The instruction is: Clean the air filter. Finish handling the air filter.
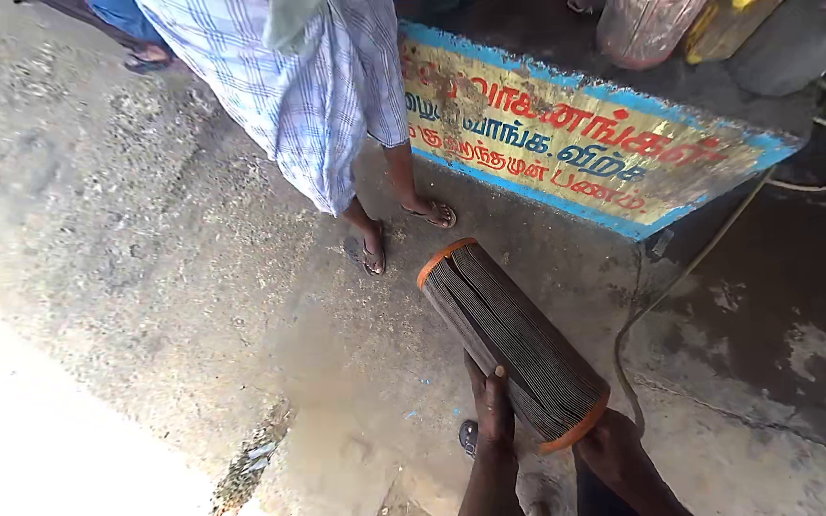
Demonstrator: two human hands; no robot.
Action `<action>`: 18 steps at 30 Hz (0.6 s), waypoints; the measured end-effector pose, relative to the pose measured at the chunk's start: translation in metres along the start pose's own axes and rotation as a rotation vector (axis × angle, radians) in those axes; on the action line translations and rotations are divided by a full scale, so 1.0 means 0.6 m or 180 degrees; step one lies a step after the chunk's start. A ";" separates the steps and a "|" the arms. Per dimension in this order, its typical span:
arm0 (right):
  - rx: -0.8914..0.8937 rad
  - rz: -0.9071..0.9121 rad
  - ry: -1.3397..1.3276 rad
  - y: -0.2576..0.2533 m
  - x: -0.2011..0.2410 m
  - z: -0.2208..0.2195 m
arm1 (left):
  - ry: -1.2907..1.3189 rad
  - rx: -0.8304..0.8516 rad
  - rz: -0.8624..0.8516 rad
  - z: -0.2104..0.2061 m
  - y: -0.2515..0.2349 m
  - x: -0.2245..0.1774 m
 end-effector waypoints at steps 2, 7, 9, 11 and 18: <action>-0.0396 -0.0078 -0.0125 0.023 0.056 0.018 | -0.0027 0.0109 -0.0275 -0.012 0.059 -0.047; -0.0592 0.0118 -0.0605 0.050 0.167 0.065 | -0.0036 0.0594 -0.0933 -0.024 0.176 -0.188; -0.0484 0.0659 -0.0300 0.047 0.220 0.104 | 0.0109 0.0804 -0.1038 -0.016 0.215 -0.245; -0.0325 0.1036 -0.0186 0.034 0.311 0.163 | 0.0409 0.0909 -0.1111 -0.008 0.255 -0.305; -0.0791 0.2189 -0.0809 0.052 0.476 0.251 | 0.1158 0.1174 -0.1709 0.001 0.403 -0.455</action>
Point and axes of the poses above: each hand's wrist, its own y-axis away from the middle knuckle, its own z-axis out of the back of the hand, x = y × z, the point moved 2 cm from there along -y, towards the middle knuckle, and after that the axes turned 7 degrees about z, right-handed, at the moved point
